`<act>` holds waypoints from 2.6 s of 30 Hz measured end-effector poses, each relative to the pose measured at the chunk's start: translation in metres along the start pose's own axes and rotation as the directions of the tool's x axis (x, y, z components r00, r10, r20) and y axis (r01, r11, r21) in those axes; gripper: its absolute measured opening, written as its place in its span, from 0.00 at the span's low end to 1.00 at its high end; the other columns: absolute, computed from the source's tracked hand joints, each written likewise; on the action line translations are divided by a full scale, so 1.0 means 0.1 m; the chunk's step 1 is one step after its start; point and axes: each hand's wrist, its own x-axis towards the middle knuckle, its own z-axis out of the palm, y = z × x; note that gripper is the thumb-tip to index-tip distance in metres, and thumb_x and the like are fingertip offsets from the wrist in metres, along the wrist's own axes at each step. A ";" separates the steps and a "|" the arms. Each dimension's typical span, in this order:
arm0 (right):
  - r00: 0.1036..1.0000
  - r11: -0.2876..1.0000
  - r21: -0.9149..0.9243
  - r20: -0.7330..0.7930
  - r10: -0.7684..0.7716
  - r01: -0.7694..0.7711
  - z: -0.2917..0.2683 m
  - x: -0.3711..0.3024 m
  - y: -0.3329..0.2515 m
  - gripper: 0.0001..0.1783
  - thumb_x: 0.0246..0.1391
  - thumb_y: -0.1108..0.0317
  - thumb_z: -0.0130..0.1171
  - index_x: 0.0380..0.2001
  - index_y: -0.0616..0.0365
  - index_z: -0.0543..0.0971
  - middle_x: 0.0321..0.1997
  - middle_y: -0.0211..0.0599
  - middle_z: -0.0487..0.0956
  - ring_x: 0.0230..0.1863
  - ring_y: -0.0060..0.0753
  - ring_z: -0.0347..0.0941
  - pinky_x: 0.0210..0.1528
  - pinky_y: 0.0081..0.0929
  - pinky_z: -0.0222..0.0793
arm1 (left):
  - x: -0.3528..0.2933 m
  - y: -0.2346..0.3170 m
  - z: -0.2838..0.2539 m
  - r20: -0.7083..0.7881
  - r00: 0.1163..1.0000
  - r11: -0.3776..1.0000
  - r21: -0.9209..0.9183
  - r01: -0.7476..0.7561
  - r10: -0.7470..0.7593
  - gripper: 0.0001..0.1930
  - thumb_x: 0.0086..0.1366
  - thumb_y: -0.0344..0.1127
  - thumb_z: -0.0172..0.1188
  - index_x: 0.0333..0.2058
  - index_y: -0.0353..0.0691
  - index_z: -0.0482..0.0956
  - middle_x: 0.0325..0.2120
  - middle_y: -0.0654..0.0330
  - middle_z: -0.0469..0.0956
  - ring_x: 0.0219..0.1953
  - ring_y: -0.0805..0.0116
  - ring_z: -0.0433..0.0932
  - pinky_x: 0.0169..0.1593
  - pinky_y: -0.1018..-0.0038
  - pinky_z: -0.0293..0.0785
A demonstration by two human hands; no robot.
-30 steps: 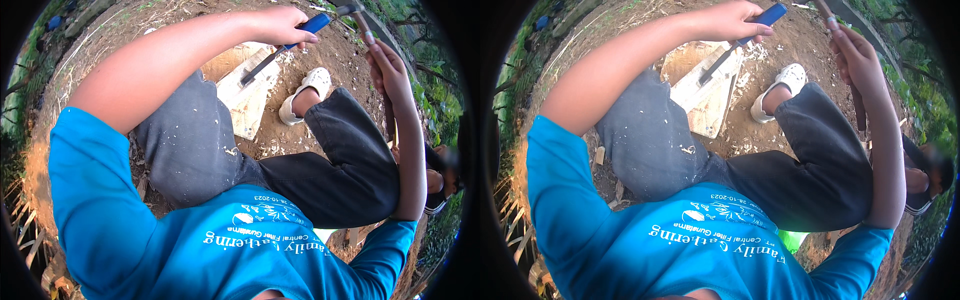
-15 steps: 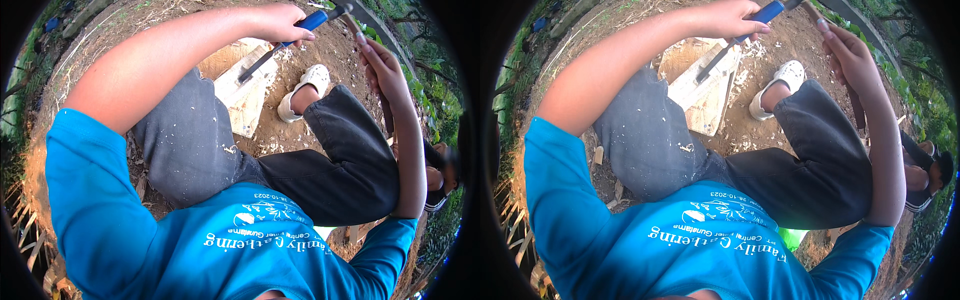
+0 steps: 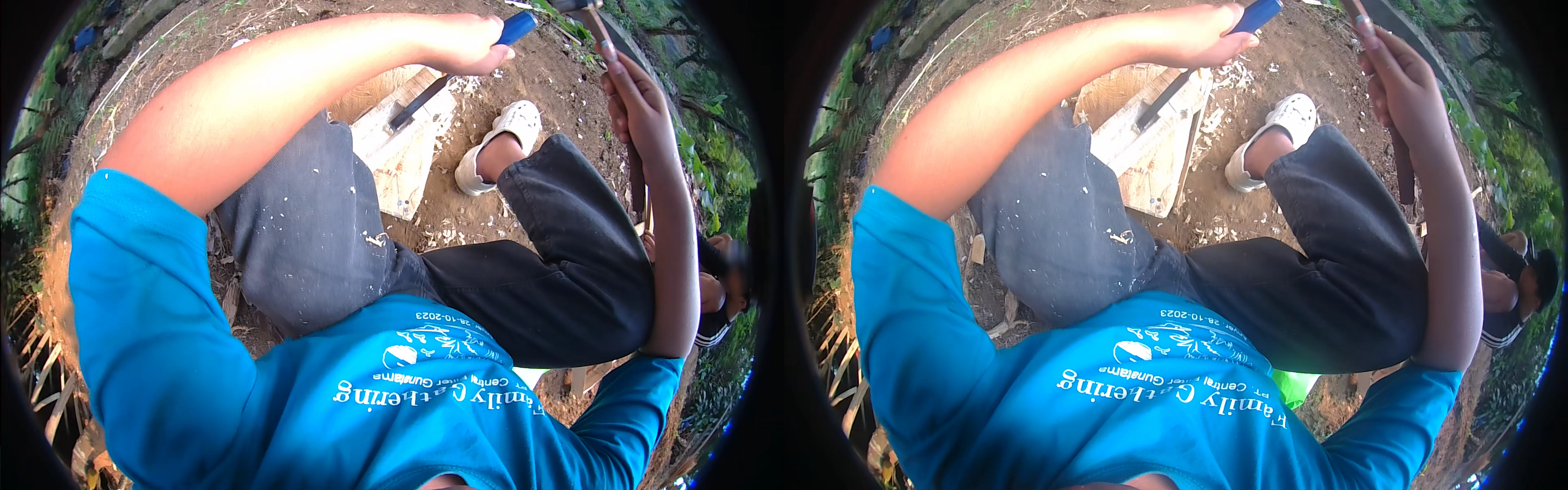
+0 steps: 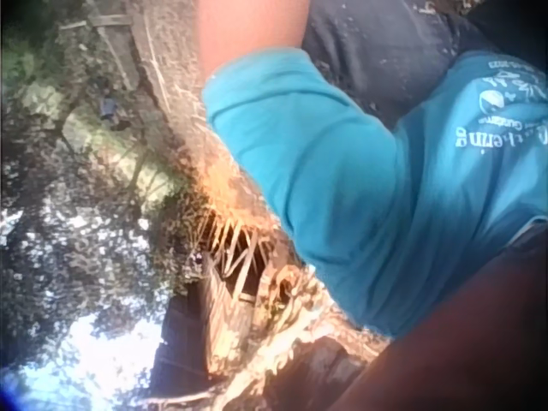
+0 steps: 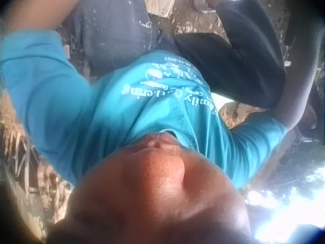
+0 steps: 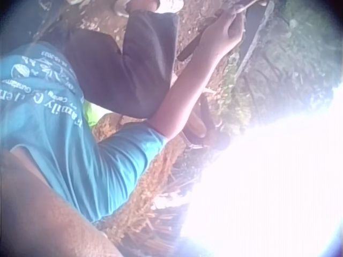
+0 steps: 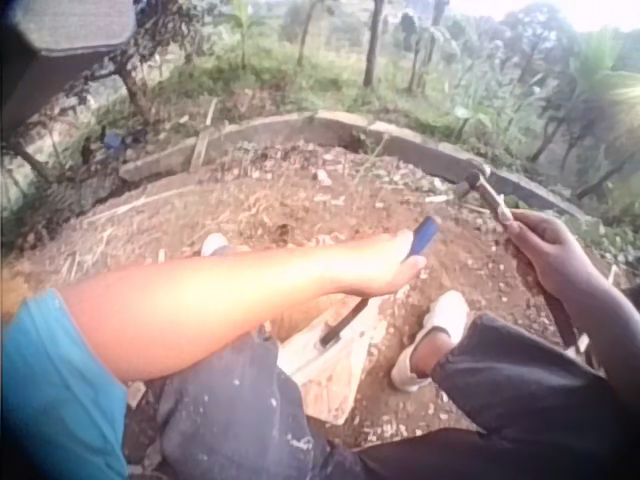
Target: The person carves a piece of wood using a chisel and a hammer, then uses a knife to further shape and detail the wood while sitting on the ground.
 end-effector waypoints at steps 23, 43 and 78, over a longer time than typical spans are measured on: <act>0.991 0.996 0.046 0.105 -0.086 0.081 -0.05 -0.19 -0.27 0.26 0.75 0.60 0.50 0.69 0.61 0.68 0.36 0.21 0.71 0.17 0.03 0.58 0.15 0.07 0.56 | -0.81 0.48 -1.11 0.070 0.997 0.950 -0.313 -0.015 0.039 0.21 0.77 0.45 0.52 0.55 0.32 0.70 0.37 0.49 0.81 0.42 0.56 0.81 0.49 0.60 0.75; 0.989 0.988 0.084 0.060 -0.132 0.127 -0.03 -0.15 -0.40 0.26 0.75 0.60 0.49 0.70 0.61 0.67 0.36 0.24 0.73 0.17 0.04 0.60 0.16 0.08 0.58 | -0.40 0.15 -0.76 0.019 1.000 0.887 -0.461 -0.001 0.011 0.15 0.75 0.43 0.52 0.43 0.33 0.73 0.31 0.55 0.80 0.34 0.61 0.80 0.42 0.63 0.77; 0.996 0.996 -0.043 0.051 -0.076 0.079 0.08 -0.17 -0.18 0.25 0.74 0.58 0.53 0.66 0.62 0.72 0.33 0.22 0.73 0.17 0.06 0.59 0.16 0.10 0.57 | -0.32 0.15 -0.57 0.170 0.985 0.913 -0.403 0.053 0.018 0.17 0.74 0.43 0.53 0.49 0.33 0.73 0.33 0.45 0.81 0.38 0.50 0.81 0.44 0.56 0.76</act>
